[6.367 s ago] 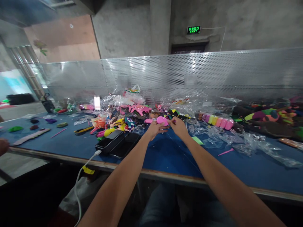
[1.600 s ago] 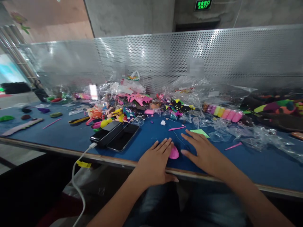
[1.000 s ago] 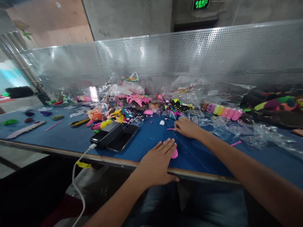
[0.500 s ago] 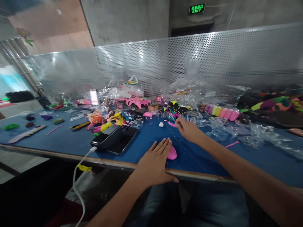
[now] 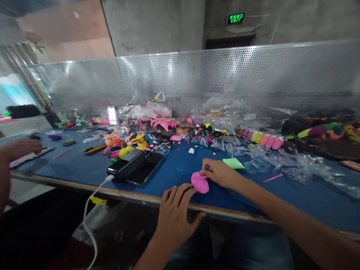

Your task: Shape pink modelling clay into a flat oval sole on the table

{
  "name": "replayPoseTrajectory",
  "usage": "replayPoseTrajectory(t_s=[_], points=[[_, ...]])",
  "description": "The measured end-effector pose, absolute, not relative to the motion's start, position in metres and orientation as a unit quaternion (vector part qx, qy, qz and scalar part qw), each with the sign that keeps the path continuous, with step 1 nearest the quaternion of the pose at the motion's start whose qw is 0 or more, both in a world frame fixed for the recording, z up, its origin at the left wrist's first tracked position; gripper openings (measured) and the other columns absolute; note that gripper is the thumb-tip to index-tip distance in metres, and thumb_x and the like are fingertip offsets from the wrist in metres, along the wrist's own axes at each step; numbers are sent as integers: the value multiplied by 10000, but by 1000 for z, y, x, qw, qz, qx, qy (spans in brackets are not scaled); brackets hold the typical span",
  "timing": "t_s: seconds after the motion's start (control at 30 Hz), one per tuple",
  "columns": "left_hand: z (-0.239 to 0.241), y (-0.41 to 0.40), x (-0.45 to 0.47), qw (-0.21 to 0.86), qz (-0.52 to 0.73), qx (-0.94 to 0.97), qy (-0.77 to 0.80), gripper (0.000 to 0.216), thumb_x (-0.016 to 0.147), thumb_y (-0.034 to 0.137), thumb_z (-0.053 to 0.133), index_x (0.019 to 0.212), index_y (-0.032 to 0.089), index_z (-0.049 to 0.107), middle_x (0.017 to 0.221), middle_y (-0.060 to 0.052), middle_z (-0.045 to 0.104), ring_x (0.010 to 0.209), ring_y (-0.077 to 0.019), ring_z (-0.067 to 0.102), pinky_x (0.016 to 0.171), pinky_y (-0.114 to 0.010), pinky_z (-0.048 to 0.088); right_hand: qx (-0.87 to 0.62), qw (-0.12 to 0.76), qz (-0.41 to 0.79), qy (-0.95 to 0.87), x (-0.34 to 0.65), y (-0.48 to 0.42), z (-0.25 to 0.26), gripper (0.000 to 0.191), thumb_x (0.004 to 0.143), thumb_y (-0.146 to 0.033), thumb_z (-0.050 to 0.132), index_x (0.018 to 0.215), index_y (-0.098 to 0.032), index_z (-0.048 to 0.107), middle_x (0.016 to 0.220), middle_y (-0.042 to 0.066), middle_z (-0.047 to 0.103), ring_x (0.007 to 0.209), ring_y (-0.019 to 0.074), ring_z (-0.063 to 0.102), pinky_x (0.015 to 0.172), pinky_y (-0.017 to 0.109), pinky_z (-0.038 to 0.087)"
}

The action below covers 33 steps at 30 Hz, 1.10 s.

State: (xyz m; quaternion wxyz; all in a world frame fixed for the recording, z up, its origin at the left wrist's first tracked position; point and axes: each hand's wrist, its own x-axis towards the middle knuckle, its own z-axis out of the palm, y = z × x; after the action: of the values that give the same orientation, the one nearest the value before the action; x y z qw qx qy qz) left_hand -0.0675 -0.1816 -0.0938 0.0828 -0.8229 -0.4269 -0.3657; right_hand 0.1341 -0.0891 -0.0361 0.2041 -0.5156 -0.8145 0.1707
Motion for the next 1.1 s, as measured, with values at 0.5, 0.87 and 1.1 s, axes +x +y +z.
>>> replayPoseTrajectory(t_s=[0.5,0.87,1.1], points=[[-87,-183,-68,58,-284,-846,-446,568,814,421,636,1335,241,500,1411,-9,512,1194,-267,474,973,-419,297,-466,219,185,-837,132,-83,-35,275,858,-351,552,650,-187,479,620,-27,533,575,105,446,542,235,275],[-92,-184,-66,87,-312,-834,-447,607,820,433,620,1361,207,459,1385,-80,524,1178,-267,499,979,-411,314,-458,245,227,-824,135,-86,-42,262,836,-356,561,661,-194,454,594,-47,485,561,104,404,531,238,267],[-98,-184,-64,65,-375,-809,-448,392,818,429,621,1141,208,601,1169,-79,632,1068,-261,549,912,-387,339,-477,244,268,-801,131,-93,-35,250,810,-395,574,697,-199,465,612,-46,475,569,109,396,529,243,269]])
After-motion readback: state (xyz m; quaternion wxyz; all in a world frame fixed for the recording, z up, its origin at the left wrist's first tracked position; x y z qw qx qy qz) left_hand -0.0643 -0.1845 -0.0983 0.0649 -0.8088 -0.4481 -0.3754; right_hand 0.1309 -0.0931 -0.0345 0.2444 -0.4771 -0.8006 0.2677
